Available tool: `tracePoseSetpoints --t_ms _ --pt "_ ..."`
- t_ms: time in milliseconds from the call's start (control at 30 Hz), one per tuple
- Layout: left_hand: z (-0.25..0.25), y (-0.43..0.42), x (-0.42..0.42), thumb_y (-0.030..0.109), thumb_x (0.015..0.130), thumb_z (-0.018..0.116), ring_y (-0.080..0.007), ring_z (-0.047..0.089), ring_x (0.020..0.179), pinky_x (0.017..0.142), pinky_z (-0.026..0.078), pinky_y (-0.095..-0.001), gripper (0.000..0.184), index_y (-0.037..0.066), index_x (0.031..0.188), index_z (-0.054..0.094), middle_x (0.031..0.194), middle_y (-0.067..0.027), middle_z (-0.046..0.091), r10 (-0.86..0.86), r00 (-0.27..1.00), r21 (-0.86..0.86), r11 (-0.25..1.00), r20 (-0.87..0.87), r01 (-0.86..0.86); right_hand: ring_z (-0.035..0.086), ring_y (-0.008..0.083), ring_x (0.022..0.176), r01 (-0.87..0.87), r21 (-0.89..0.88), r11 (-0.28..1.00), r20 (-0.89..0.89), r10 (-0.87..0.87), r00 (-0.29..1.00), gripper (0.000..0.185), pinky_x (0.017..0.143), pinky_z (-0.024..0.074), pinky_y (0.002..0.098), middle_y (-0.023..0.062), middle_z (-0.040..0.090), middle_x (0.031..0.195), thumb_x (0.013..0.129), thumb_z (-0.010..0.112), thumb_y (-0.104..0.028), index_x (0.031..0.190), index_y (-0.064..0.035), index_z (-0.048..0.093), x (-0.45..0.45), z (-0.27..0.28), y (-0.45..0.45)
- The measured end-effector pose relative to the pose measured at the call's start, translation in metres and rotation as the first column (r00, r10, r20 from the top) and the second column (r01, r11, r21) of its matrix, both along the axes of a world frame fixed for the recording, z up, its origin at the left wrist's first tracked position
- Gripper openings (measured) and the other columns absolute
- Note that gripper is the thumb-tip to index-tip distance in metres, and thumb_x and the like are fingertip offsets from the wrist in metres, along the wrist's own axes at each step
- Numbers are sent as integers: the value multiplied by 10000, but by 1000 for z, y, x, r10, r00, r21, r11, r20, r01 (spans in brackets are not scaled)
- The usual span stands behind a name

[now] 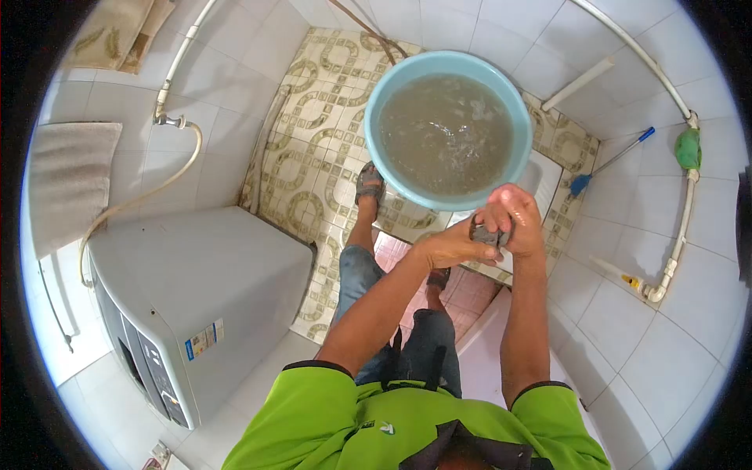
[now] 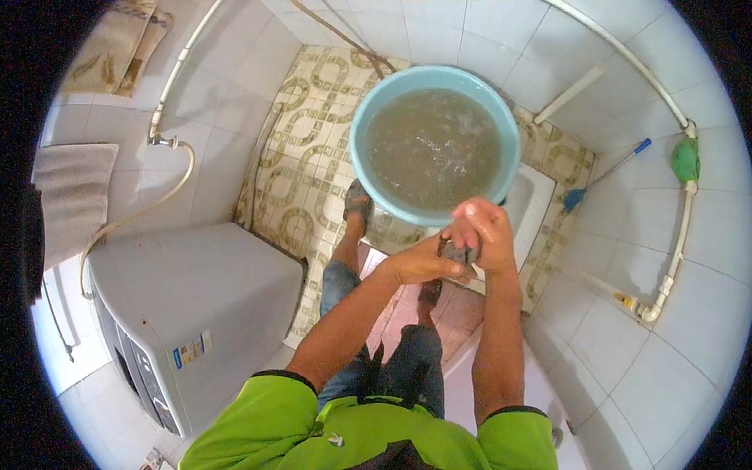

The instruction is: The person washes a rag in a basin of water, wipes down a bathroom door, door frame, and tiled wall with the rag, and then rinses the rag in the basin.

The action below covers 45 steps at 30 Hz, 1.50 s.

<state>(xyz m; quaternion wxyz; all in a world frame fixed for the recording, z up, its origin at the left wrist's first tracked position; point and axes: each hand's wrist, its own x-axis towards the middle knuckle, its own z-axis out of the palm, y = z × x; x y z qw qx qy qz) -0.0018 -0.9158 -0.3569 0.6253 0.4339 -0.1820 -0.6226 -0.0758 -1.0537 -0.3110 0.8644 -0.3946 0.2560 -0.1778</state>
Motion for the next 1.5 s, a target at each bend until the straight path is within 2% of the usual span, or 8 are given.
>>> tracePoseSetpoints --t_ms 67,100,400,700,833,1067,1300,1500 --pt "-2 5 -10 105 831 745 -262 660 1029 858 551 -392 549 55 1309 478 1193 -148 619 -134 799 -122 990 -586 77 460 119 477 -196 -83 977 -74 190 979 274 524 434 297 3 446 530 941 621 -249 848 8 637 1 3 3" --pt "-5 5 -11 105 831 745 -262 660 1029 858 551 -392 549 55 1309 478 1193 -148 619 -137 791 -117 990 -596 83 460 119 477 -190 -75 979 -84 183 979 274 524 434 297 3 446 530 941 621 -249 848 8 637 4 6 2" --pt "21 -40 -3 23 734 745 -56 422 461 400 256 -228 186 70 831 594 653 1 550 94 982 280 959 -164 -45 438 77 460 -458 -411 788 -400 296 867 261 465 398 266 -6 472 528 973 566 -206 838 10 620 37 26 -22" --pt "-22 -46 -33 197 717 780 -336 690 777 695 527 -405 408 -107 939 622 819 -204 699 116 780 274 896 615 -349 543 126 452 -245 -460 853 -450 14 893 304 449 423 309 49 558 536 946 555 -225 785 20 636 30 -35 -13" --pt "-48 -40 -42 186 768 726 -346 695 820 688 517 -416 330 -79 937 629 865 -252 692 61 722 323 867 689 -381 494 104 430 -220 -539 813 -508 -105 855 291 434 386 284 41 525 519 961 562 -216 795 15 624 30 -63 -3" --pt "-61 -33 -46 303 752 745 -447 661 899 739 523 -468 435 -37 998 633 872 -286 679 98 680 328 820 727 -468 595 374 611 -248 -705 664 -523 -251 815 346 596 446 458 260 580 662 927 551 -252 750 43 587 35 -82 3" --pt "-46 -29 -43 313 730 770 -464 657 815 680 513 -505 503 -5 1083 604 853 -261 683 -11 524 322 800 852 -507 648 296 709 -20 -386 922 -561 -217 798 352 668 498 411 191 644 715 915 611 -326 835 16 642 35 -47 6" --pt "1 -45 -31 275 797 724 -467 633 911 760 493 -523 477 -21 1117 532 943 -272 657 -23 456 328 726 890 -605 596 212 1029 91 -553 828 -284 -290 914 524 933 475 344 150 631 1134 883 707 -314 1259 4 525 -12 -66 20"
